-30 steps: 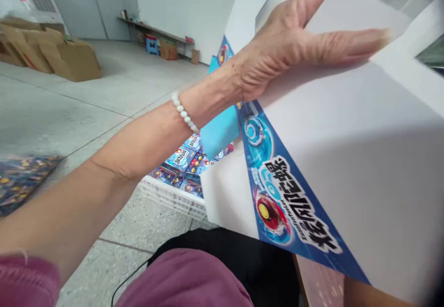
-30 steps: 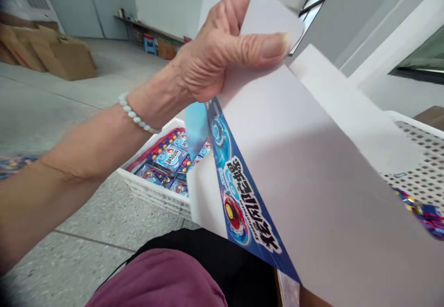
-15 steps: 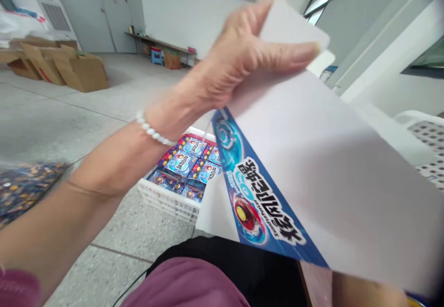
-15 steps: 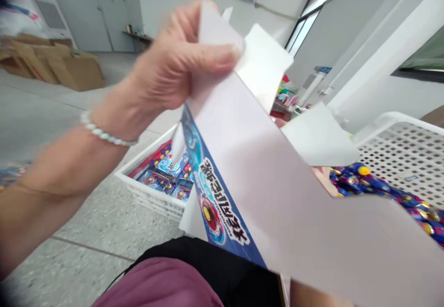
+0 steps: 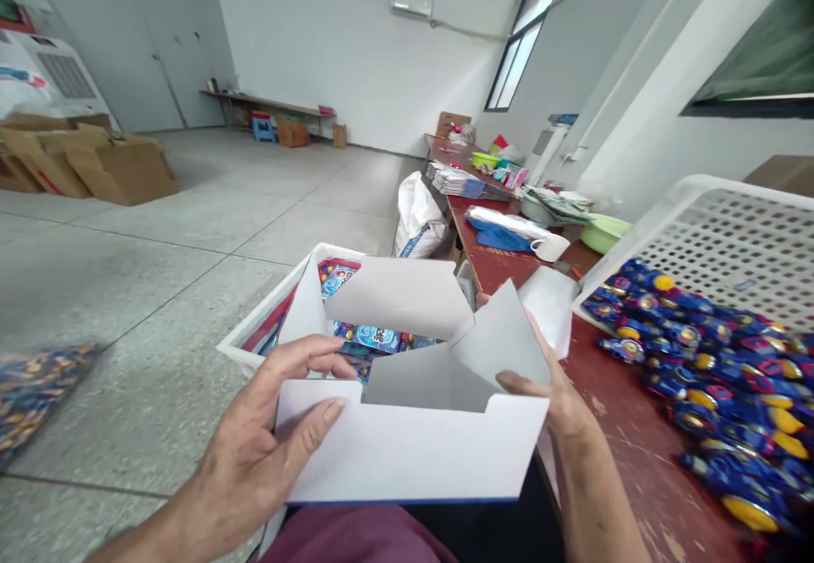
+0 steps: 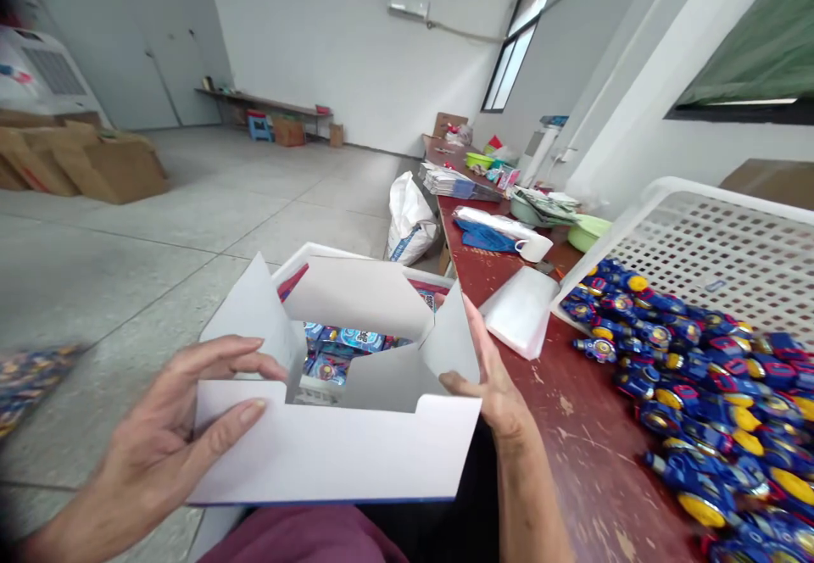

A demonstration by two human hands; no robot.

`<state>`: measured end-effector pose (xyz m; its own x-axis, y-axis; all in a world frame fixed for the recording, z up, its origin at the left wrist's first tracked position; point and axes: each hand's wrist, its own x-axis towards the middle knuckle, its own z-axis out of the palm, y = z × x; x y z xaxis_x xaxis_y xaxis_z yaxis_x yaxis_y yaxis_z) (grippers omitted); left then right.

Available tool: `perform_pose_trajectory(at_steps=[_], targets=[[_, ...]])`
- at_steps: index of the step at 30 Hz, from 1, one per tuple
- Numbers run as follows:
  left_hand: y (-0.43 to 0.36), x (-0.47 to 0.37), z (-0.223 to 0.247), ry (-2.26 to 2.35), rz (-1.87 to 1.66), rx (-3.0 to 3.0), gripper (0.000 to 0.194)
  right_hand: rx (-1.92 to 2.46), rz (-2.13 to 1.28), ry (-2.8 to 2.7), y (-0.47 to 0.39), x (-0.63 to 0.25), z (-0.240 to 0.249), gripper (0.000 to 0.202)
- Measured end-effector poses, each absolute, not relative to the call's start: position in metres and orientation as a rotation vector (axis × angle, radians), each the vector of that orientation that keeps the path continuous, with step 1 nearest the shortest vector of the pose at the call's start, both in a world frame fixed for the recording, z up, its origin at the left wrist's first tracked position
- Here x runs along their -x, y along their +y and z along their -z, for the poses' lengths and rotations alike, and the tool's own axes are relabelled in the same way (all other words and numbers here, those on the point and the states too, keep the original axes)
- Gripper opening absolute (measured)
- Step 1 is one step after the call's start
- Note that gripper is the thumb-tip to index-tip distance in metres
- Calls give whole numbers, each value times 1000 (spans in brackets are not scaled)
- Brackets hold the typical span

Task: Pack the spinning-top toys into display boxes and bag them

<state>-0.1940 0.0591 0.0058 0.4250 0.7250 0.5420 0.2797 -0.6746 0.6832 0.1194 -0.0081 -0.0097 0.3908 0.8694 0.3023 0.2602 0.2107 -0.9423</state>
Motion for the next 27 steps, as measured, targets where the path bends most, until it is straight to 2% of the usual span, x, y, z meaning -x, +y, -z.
perform_pose_trajectory(at_steps=[5,9,12,16,24,27], targets=[[57,184,-6,775,-1080,-2554,40,1306,-621,-1170,-30,-116,16,84],[70,152,-8,803,-851,-2824,16,1351,-527,-1268,-43,-113,21,93],[86,129,-4,820,-578,-2927,33,1394,-447,-1212,-47,-118,31,94],[106,109,5,852,-402,-2996,50,1289,-504,-976,-47,-128,48,93],[108,87,35,789,-3,-3025,54,1127,-746,-893,-58,-144,57,116],[104,83,31,788,-12,-3036,55,1149,-752,-923,-49,-149,60,110]])
